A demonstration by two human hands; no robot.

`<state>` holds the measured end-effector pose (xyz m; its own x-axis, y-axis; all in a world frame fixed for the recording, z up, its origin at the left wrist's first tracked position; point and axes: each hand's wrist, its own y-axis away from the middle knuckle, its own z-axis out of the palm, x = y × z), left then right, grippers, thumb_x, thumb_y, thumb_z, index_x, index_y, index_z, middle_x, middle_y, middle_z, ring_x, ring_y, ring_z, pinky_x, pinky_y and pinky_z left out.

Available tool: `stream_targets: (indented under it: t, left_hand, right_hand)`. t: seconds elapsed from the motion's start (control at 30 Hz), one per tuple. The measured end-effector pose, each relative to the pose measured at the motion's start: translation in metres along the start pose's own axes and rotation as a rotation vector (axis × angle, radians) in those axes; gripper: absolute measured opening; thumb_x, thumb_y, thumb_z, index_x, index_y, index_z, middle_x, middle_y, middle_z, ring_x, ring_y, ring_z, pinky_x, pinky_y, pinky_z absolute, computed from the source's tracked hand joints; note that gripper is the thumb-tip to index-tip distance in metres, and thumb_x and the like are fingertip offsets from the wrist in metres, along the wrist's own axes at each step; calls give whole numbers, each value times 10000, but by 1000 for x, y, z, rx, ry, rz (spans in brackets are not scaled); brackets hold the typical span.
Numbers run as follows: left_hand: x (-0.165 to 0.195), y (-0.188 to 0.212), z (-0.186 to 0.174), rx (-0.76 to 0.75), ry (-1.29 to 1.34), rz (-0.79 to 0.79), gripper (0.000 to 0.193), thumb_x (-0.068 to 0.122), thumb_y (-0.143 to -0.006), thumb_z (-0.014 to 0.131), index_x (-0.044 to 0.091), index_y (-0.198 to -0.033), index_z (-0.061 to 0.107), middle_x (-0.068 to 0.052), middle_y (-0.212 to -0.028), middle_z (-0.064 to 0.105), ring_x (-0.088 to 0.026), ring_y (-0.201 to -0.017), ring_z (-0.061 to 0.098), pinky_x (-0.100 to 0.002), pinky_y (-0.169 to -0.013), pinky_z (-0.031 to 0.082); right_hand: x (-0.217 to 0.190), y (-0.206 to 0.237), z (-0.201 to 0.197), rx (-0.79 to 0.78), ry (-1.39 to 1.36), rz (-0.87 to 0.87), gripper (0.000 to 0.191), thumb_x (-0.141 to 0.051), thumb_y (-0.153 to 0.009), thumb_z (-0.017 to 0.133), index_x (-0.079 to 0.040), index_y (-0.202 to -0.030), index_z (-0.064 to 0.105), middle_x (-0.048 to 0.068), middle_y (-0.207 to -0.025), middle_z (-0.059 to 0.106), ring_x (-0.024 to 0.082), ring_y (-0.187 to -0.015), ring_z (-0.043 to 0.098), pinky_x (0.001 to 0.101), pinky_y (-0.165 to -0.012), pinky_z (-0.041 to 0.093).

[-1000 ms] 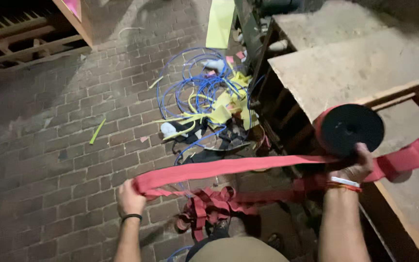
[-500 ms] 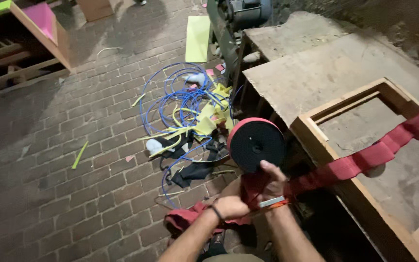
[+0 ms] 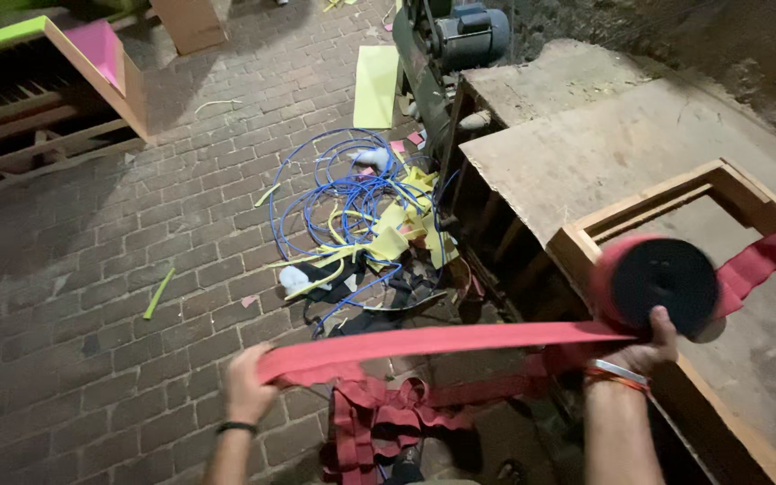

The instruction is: The person unrolls a red strap from a roll, lays it across a wooden frame, and secures it using a pneumatic staple gun. They repeat this process for multiple straps, cutting excess length with scissors and stapling each strap in place.

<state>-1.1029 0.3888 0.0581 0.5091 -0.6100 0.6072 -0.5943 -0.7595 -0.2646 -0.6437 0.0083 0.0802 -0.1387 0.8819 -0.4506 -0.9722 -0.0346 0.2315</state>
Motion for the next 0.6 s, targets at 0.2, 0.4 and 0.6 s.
stream_targets:
  t: [0.2, 0.4, 0.6]
  left_hand:
    - [-32, 28, 56, -594, -7, -153, 590, 248, -644, 886, 111, -1193, 719, -163, -1204, 734, -320, -1157, 680, -395, -994, 530]
    - [153, 28, 152, -806, 675, 82, 1108, 382, -716, 921, 85, -1585, 300, -157, -1600, 405, -287, -1495, 393, -385, -1210, 323]
    - [190, 14, 117, -774, 667, 168, 689, 70, -659, 655, 25, -1340, 565, -183, -1262, 700, -274, -1212, 653, -373, -1057, 494]
  right_hand:
    - [13, 28, -23, 97, -199, 60, 234, -279, -825, 803, -136, -975, 694, 1, -932, 681, 205, -800, 624, 377, -777, 526]
    - [80, 124, -7, 44, 142, 423, 253, -226, -702, 720, -79, -904, 680, 88, -890, 709, 283, -825, 657, 454, -816, 557]
    - [95, 167, 26, -214, 241, 677, 531, -238, -705, 706, -45, -1198, 664, 116, -1123, 710, 343, -992, 667, 486, -893, 550]
